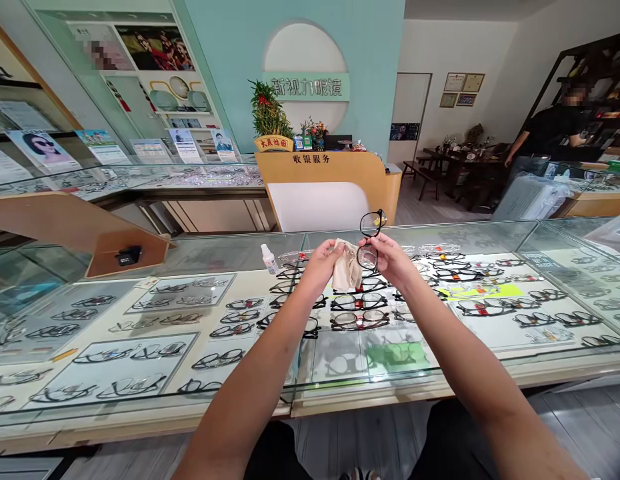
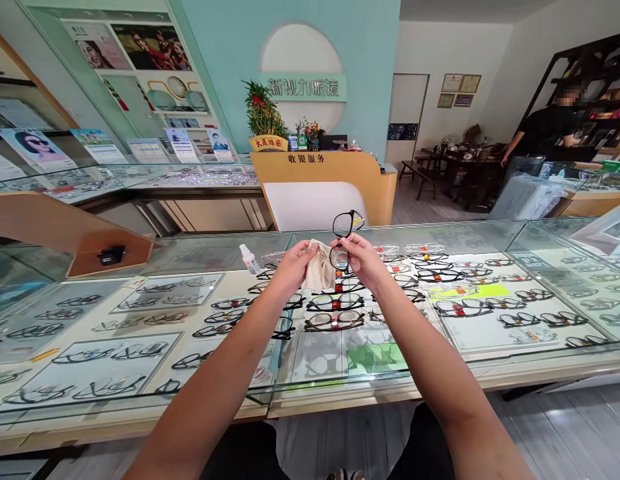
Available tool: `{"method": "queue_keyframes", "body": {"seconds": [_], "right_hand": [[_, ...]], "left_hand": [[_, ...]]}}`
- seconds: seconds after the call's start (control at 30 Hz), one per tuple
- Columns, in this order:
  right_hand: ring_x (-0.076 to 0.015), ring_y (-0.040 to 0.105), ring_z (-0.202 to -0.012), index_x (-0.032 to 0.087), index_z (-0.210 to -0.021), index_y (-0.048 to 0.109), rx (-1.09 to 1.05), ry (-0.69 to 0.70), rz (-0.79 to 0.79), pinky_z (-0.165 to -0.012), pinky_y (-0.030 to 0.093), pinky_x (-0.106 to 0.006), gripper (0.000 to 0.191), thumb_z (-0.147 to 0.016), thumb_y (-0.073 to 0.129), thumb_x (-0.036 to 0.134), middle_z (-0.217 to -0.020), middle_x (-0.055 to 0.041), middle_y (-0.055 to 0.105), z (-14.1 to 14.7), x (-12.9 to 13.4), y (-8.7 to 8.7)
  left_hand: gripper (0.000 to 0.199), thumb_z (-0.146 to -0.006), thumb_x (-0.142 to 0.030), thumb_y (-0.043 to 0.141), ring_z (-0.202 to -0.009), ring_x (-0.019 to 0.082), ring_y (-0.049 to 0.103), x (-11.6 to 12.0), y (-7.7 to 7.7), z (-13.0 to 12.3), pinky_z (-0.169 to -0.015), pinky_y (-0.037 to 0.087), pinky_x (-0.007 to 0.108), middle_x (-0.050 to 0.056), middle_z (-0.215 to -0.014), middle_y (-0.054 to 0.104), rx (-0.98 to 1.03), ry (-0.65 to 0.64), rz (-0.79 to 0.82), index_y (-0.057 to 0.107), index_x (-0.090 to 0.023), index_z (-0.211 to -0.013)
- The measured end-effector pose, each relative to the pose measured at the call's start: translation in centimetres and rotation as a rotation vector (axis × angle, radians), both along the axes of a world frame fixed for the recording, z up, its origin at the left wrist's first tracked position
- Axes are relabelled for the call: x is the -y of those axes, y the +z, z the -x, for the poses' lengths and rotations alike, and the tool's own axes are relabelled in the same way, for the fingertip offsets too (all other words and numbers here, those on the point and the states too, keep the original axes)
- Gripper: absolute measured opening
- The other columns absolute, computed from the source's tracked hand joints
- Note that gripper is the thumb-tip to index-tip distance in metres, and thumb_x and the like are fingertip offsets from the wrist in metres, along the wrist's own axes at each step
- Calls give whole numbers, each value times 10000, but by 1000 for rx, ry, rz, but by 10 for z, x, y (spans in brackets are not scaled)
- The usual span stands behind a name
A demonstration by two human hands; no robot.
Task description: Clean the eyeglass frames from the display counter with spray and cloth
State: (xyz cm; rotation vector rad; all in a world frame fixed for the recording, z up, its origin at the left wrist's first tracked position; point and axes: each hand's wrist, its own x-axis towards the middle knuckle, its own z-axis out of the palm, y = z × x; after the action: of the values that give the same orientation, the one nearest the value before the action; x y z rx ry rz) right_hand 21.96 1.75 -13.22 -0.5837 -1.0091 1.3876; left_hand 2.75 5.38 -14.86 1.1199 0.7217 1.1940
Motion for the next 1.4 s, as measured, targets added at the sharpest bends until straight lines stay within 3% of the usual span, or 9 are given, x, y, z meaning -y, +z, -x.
{"method": "queue_keyframes", "body": {"seconds": [0.2, 0.37, 0.53, 0.73, 0.9, 1.1, 1.3, 1.4], "right_hand": [[-170, 676, -831, 234, -821, 684, -3, 25, -15, -758, 536, -294, 345, -756, 956, 437, -954, -27, 803, 4, -1, -3], [-156, 668, -787, 224, -811, 672, -33, 54, 3, -744, 533, -285, 360, -746, 964, 425, -929, -24, 795, 10, -1, -6], [-134, 649, -740, 209, -842, 725, -85, 73, 51, -672, 515, -264, 342, -732, 970, 422, -923, -7, 777, 12, -2, -8], [-153, 663, -780, 222, -853, 727, -120, 36, 61, -696, 519, -282, 331, -741, 957, 433, -955, -6, 773, 12, -3, -9], [-145, 642, -759, 224, -819, 719, -120, 13, 73, -696, 519, -277, 353, -713, 977, 441, -933, -2, 769, 13, -4, -10], [-154, 649, -783, 235, -839, 729, -173, 17, 78, -734, 539, -292, 295, -744, 954, 401, -933, 0, 763, 14, -5, -11], [-176, 677, -828, 249, -807, 692, -178, -8, 93, -747, 557, -308, 321, -732, 962, 405, -939, -3, 770, 14, -6, -11], [-171, 673, -816, 248, -825, 696, -181, 14, 92, -733, 559, -298, 319, -737, 962, 402, -939, 0, 773, 14, -6, -12]], "left_hand": [[710, -604, -543, 1026, -720, 187, 720, 5, 1, -2, -716, 548, 301, 17, -851, 783, -1, -72, -4, 630, -189, -1074], [709, -576, -420, 1055, -632, 167, 687, 11, 0, -8, -659, 533, 289, -10, -790, 757, 19, -119, 27, 636, -187, -1098], [727, -544, -355, 1065, -709, 166, 712, 18, 2, -13, -744, 567, 312, 2, -869, 772, 58, -173, 66, 624, -192, -1100], [632, -574, -398, 1051, -799, 199, 725, 23, 0, -17, -808, 555, 328, 69, -955, 795, 28, -285, 53, 743, -157, -1071], [529, -654, -442, 1021, -765, 167, 682, 27, -6, -21, -756, 504, 276, 65, -940, 807, -35, -276, 3, 808, -149, -1040], [662, -680, -472, 1004, -794, 175, 677, 32, -6, -23, -767, 528, 293, 56, -1020, 803, 2, -310, -21, 779, -206, -1244], [526, -658, -533, 999, -771, 190, 666, 28, -7, -22, -754, 477, 298, 71, -914, 796, -96, -238, -3, 827, -155, -980], [515, -667, -521, 994, -775, 183, 657, 29, -4, -21, -759, 473, 293, 46, -896, 785, -70, -242, -23, 816, -174, -1004]]}}
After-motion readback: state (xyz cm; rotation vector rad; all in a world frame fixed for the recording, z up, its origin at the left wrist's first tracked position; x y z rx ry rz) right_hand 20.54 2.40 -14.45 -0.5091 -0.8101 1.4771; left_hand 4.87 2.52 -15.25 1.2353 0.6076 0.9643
